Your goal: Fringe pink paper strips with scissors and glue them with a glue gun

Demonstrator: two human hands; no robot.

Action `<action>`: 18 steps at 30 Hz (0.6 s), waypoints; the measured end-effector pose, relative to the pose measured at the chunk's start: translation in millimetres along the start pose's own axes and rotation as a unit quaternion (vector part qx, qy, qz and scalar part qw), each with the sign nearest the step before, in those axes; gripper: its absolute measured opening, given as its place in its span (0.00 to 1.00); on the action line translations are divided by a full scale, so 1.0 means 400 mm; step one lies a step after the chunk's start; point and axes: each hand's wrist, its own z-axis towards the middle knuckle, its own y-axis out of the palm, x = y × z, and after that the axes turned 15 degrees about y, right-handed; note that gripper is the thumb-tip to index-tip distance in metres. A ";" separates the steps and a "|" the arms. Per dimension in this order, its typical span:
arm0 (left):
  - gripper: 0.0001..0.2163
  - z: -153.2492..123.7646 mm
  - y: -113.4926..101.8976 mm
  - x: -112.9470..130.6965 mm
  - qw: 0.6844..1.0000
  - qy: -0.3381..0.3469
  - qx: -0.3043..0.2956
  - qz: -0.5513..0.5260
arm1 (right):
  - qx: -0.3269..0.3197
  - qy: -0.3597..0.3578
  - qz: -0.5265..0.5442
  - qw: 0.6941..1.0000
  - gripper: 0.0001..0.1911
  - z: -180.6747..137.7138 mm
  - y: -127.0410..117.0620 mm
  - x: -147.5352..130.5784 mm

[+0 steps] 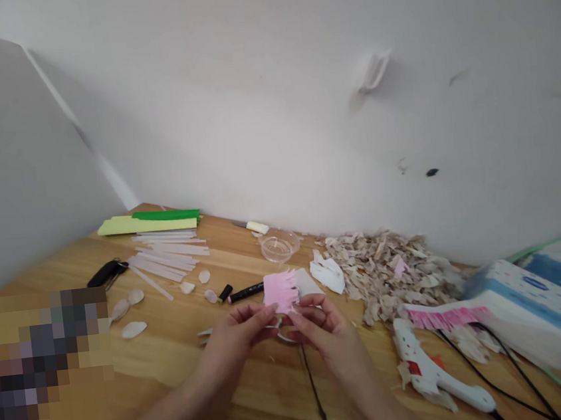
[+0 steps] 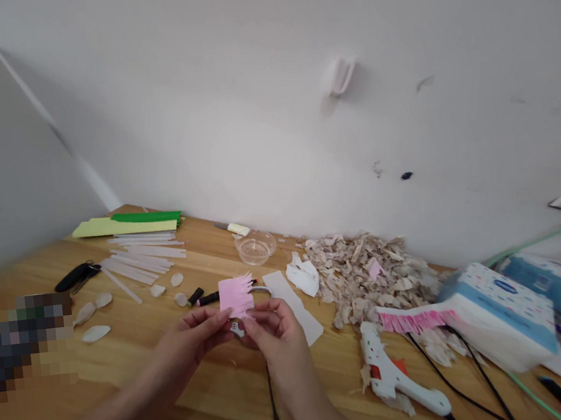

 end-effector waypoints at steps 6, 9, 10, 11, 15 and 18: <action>0.08 0.037 -0.037 0.062 0.998 0.045 0.039 0.037 | 0.055 -0.031 -0.342 0.938 0.20 -0.022 -0.074 0.087; 0.07 0.046 -0.048 0.091 0.998 0.048 0.019 0.045 | 0.055 -0.058 -0.537 0.840 0.28 -0.038 -0.106 0.146; 0.07 0.047 -0.049 0.098 0.998 0.044 0.004 0.048 | 0.054 -0.058 -0.571 0.817 0.27 -0.041 -0.113 0.156; 0.07 0.046 -0.049 0.105 0.998 0.042 -0.012 0.051 | 0.065 -0.053 -0.599 0.797 0.26 -0.043 -0.118 0.160; 0.07 0.037 -0.042 0.121 0.995 0.052 -0.059 0.056 | 0.109 -0.035 -0.625 0.772 0.20 -0.032 -0.127 0.108; 0.05 0.032 -0.042 0.127 0.991 0.067 -0.089 0.072 | 0.092 -0.071 -0.632 0.766 0.19 -0.006 -0.116 0.043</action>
